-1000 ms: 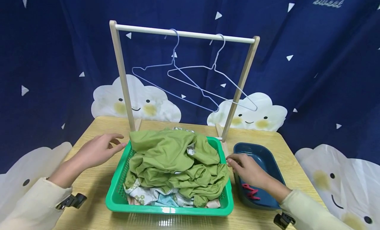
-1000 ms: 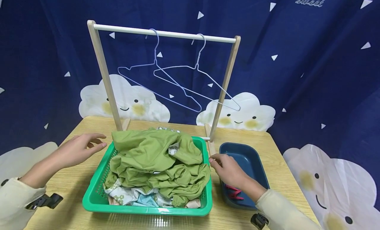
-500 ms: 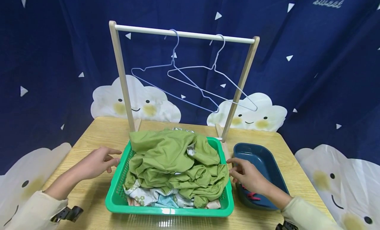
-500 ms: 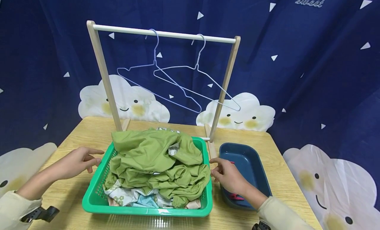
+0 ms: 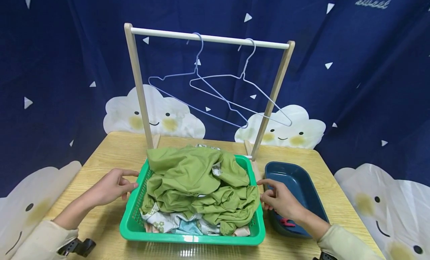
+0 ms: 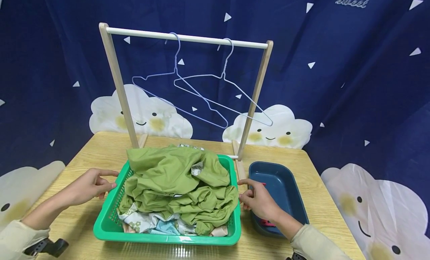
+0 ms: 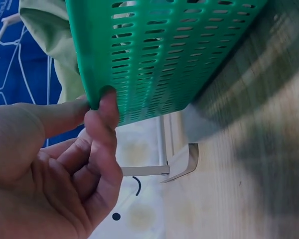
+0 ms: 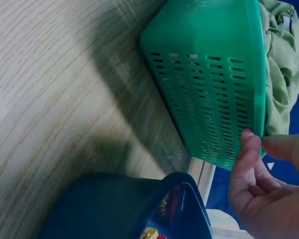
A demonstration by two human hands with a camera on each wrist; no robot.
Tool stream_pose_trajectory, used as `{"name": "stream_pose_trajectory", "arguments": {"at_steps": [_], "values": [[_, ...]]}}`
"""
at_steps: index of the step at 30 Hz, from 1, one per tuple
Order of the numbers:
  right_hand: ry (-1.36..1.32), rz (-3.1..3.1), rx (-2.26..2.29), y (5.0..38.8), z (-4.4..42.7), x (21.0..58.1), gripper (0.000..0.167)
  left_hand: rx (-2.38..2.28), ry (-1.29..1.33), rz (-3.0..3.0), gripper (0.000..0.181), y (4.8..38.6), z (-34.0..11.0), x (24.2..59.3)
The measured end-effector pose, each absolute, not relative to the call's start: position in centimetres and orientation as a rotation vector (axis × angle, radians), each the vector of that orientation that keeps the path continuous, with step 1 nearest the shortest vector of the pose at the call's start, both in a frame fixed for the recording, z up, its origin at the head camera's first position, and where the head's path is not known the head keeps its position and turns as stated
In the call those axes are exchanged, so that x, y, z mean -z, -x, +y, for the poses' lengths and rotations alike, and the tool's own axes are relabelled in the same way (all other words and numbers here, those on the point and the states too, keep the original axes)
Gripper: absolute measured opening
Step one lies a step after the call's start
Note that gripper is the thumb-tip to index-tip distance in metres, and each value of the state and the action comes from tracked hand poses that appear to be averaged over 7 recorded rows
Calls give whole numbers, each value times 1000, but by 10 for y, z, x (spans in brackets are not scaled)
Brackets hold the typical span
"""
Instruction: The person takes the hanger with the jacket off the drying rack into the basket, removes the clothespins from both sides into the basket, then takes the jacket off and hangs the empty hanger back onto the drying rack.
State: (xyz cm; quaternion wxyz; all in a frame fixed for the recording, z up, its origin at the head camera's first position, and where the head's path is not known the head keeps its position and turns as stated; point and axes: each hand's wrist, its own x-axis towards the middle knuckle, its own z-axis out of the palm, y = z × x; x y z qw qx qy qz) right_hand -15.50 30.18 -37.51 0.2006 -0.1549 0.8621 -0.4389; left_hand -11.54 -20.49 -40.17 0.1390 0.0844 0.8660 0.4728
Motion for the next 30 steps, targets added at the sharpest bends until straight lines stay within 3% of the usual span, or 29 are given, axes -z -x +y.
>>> {"name": "stream_pose_trajectory", "arguments": {"at_steps": [30], "values": [[423, 2421, 1303, 177, 305, 379, 46, -1473, -186, 2488, 50, 141, -198, 412]]}}
